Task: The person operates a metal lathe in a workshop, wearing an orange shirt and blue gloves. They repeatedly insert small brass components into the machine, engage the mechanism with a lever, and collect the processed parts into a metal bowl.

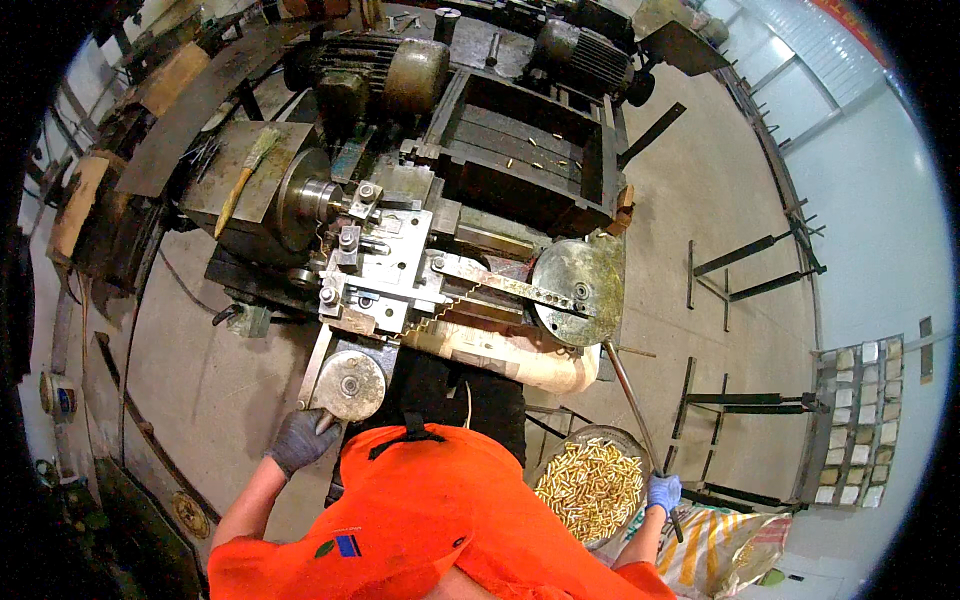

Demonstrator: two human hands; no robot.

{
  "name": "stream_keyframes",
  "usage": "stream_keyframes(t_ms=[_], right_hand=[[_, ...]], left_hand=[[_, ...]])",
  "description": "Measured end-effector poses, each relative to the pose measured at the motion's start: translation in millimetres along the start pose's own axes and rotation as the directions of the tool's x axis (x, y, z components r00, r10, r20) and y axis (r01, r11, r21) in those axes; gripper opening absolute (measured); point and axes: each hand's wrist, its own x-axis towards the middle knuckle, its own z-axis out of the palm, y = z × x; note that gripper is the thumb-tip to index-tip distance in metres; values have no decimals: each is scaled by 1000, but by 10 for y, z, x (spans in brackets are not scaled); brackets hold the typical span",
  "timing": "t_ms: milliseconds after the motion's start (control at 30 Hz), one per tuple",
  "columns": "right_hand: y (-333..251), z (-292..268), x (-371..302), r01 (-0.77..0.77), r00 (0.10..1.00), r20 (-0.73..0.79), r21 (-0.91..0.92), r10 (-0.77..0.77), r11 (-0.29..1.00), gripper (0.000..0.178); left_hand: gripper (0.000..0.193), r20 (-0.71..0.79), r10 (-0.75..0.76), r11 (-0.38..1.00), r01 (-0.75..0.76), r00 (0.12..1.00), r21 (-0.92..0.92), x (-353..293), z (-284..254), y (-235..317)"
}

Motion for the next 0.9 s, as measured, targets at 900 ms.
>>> stream_keyframes(t_ms=[900], right_hand=[[130, 101, -83, 33, 999, -30, 19, -32, 999, 33]], left_hand=[[20, -20, 68, 995, -66, 997, 80, 3, 103, 51]])
